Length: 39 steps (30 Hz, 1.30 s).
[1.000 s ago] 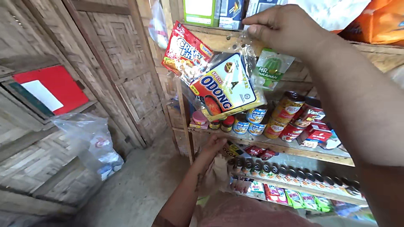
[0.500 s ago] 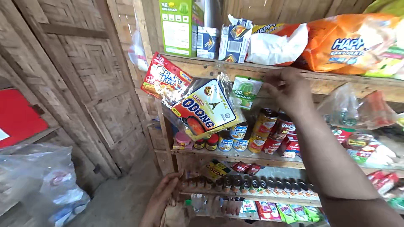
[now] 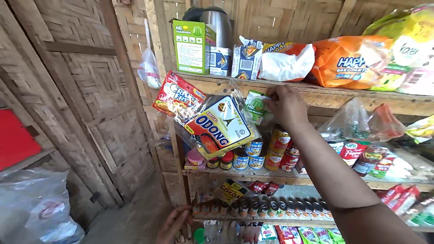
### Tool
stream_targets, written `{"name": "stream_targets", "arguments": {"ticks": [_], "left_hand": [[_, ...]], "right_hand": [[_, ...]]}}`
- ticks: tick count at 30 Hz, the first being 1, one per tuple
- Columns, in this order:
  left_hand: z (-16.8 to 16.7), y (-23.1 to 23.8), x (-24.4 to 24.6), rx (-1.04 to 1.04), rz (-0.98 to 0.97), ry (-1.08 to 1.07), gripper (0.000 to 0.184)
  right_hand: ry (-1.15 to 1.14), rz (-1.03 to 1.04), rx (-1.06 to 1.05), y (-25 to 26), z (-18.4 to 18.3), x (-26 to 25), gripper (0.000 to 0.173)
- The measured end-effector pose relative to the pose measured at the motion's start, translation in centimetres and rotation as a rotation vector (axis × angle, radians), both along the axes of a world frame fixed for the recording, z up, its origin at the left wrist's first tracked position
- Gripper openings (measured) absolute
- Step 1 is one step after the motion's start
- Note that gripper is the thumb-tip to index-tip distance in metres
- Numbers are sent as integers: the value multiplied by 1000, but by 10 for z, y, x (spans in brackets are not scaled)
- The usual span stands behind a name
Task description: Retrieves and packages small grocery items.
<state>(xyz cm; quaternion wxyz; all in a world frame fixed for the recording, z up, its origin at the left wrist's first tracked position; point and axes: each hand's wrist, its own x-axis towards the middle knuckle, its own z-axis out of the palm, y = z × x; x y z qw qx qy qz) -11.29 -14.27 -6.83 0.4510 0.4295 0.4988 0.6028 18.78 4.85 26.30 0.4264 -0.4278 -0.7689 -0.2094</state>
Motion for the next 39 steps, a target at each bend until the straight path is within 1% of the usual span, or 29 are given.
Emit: {"name": "stream_targets", "arguments": {"ticks": [2, 6, 9, 11, 14, 16, 17, 21, 23, 24, 25, 27, 30, 31, 33, 36, 37, 39], "left_hand": [[-2, -2, 0, -10, 12, -7, 28], [-8, -2, 1, 10, -10, -45, 27], [-9, -1, 3, -9, -28, -33, 27], [-8, -1, 3, -32, -29, -32, 26], [-13, 1, 2, -40, -38, -48, 26], [-14, 2, 3, -55, -43, -53, 26], [-14, 2, 4, -63, -43, -51, 27], [-13, 5, 10, -53, -51, -47, 27], [-12, 7, 13, -25, -51, -42, 24], [-7, 9, 17, -7, -42, -9, 22], [5, 11, 22, 19, -32, 55, 21], [44, 14, 36, 143, -17, 284, 23], [124, 24, 59, 523, 95, 719, 25], [155, 28, 68, 615, 149, 826, 27], [211, 41, 87, 714, 258, 985, 28], [276, 72, 117, 685, 320, 1183, 28], [291, 86, 125, 674, 333, 1237, 28], [317, 108, 141, 571, 318, 1339, 31]], "right_hand": [[-11, -9, -49, -4, 4, -1, 19], [-36, -25, 7, -5, 6, -3, 13], [-72, -101, 29, -8, 2, -10, 14], [-69, -126, 6, -11, 1, -13, 15], [-31, -97, -44, -11, 3, -12, 21], [-6, -73, -48, -11, 4, -13, 28], [2, -65, -47, -10, 4, -14, 29], [-5, -75, -109, -10, 12, -18, 23], [-42, -81, -120, -10, 17, -18, 21], [-63, -86, -117, -9, 18, -18, 21], [-80, -91, -113, -9, 19, -18, 20], [-106, -99, -108, -9, 21, -19, 20], [-123, -93, -86, -7, 21, -19, 18], [-125, -83, -75, -7, 21, -19, 17], [-147, -68, -50, -5, 22, -19, 15], [-224, -63, -34, -4, 26, -16, 14], [-252, -59, -25, -4, 28, -16, 14], [-307, -67, -27, -3, 32, -16, 15]]}}
